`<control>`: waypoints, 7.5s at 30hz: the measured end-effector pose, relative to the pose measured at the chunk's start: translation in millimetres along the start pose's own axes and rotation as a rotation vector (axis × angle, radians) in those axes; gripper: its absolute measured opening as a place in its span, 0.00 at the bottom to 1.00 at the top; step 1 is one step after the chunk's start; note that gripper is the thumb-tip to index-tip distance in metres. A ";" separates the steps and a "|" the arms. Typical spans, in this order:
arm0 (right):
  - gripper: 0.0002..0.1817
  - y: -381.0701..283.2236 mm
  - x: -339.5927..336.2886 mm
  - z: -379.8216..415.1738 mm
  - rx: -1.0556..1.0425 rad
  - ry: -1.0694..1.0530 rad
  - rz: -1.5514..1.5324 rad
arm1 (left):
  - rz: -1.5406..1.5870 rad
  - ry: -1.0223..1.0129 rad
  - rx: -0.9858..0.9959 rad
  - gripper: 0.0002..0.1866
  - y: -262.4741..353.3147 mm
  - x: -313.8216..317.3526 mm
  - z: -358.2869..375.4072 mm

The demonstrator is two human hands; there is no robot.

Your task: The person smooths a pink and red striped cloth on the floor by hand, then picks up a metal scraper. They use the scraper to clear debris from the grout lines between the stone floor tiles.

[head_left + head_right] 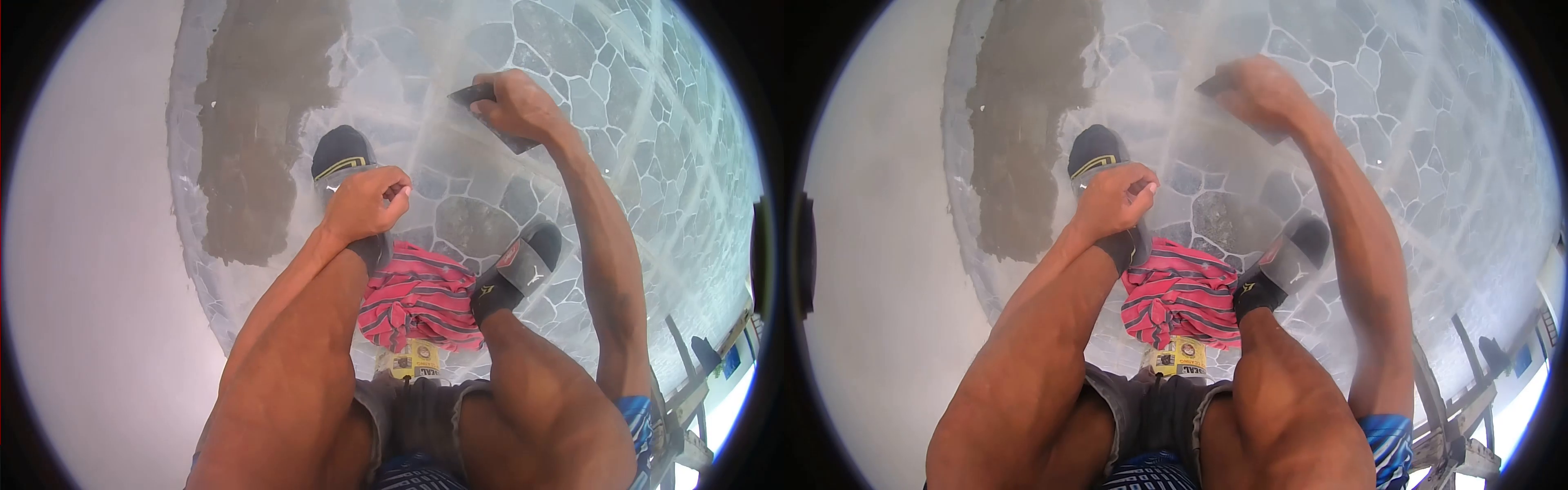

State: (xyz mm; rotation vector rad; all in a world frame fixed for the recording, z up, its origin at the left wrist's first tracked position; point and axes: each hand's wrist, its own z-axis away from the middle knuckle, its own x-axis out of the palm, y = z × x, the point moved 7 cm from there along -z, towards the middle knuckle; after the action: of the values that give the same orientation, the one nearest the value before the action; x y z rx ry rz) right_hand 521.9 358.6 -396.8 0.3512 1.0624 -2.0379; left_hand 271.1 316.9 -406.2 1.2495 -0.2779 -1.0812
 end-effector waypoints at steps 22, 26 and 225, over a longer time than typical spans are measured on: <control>0.19 -7.2 17.5 -21.3 -0.082 0.026 0.124 | 0.018 -0.032 -0.026 0.04 1.0 -0.9 0.3; 0.17 7.5 52.7 -31.3 -0.200 0.141 0.242 | 0.023 -0.009 -0.019 0.04 0.0 1.7 0.4; 0.14 73.1 19.5 67.1 0.446 0.286 -0.249 | -0.016 0.068 0.019 0.07 1.4 1.5 -0.7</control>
State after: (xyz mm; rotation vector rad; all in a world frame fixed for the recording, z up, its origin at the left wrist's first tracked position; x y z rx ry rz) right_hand 571.9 271.4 -408.0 0.7916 0.8349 -2.5032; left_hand 273.1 316.0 -405.8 1.3045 -0.2269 -1.0495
